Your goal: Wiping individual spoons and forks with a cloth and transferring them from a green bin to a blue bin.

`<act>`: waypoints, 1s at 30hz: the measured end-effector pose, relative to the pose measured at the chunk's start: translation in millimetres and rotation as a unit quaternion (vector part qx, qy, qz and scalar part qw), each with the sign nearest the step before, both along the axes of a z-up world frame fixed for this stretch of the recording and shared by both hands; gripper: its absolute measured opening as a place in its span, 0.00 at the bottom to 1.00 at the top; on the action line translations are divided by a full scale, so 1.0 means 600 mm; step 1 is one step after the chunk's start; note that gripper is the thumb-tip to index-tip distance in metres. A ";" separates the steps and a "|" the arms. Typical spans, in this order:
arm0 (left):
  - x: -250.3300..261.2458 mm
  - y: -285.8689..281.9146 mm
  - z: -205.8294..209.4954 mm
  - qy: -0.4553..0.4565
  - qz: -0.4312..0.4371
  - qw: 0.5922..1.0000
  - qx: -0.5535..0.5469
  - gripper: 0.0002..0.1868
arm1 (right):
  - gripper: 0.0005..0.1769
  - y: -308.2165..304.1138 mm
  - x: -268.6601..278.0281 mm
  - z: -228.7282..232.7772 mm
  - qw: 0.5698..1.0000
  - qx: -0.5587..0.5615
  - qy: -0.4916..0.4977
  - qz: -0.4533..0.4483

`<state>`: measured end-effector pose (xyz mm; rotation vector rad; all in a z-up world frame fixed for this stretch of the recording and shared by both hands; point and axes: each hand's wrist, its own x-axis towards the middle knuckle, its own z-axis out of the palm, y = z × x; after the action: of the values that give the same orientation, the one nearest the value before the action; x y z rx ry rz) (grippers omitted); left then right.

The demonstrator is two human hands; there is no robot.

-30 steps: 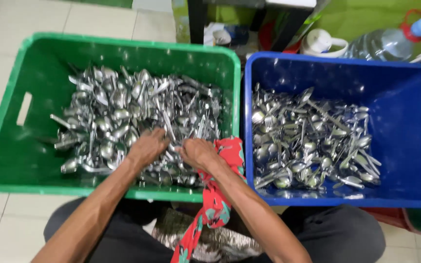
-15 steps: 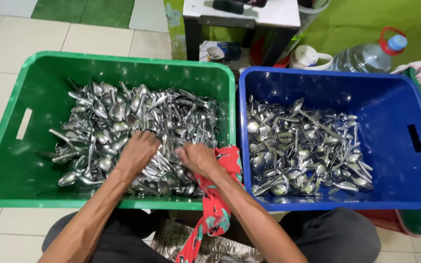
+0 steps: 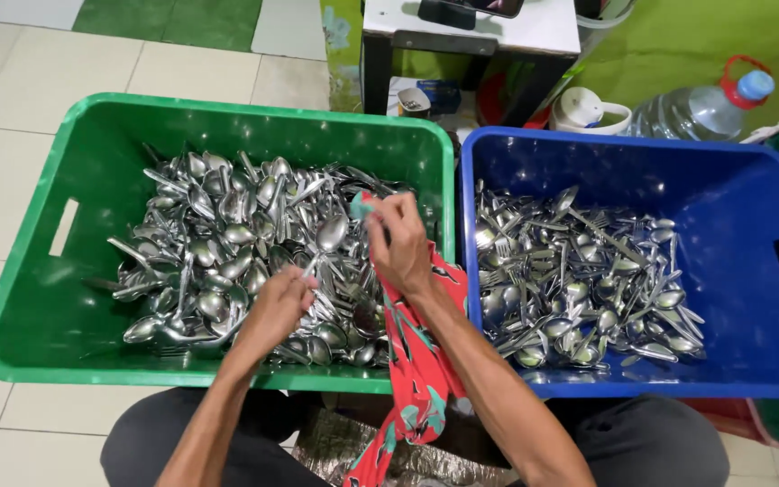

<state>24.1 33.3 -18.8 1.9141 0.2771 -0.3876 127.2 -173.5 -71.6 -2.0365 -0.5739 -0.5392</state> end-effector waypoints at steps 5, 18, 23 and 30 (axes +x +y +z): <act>-0.013 -0.024 -0.015 -0.055 0.002 0.998 0.011 0.18 | 0.08 0.034 -0.035 -0.041 0.991 -0.096 -0.087 0.029; 0.002 -0.043 -0.069 -0.088 -0.012 0.995 0.035 0.17 | 0.05 0.037 -0.041 -0.006 0.988 -0.138 -0.045 0.056; -0.033 -0.018 -0.053 -0.038 0.032 0.998 0.024 0.16 | 0.02 0.005 0.019 -0.025 0.995 -0.075 -0.038 -0.056; -0.032 -0.024 -0.024 -0.106 0.072 0.990 0.065 0.12 | 0.12 0.009 -0.010 -0.006 0.995 0.088 0.055 -0.004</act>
<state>5.2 19.0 -33.3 2.0288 0.3039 -0.0704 121.4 -168.1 -75.0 -1.8895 -0.4370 -0.4636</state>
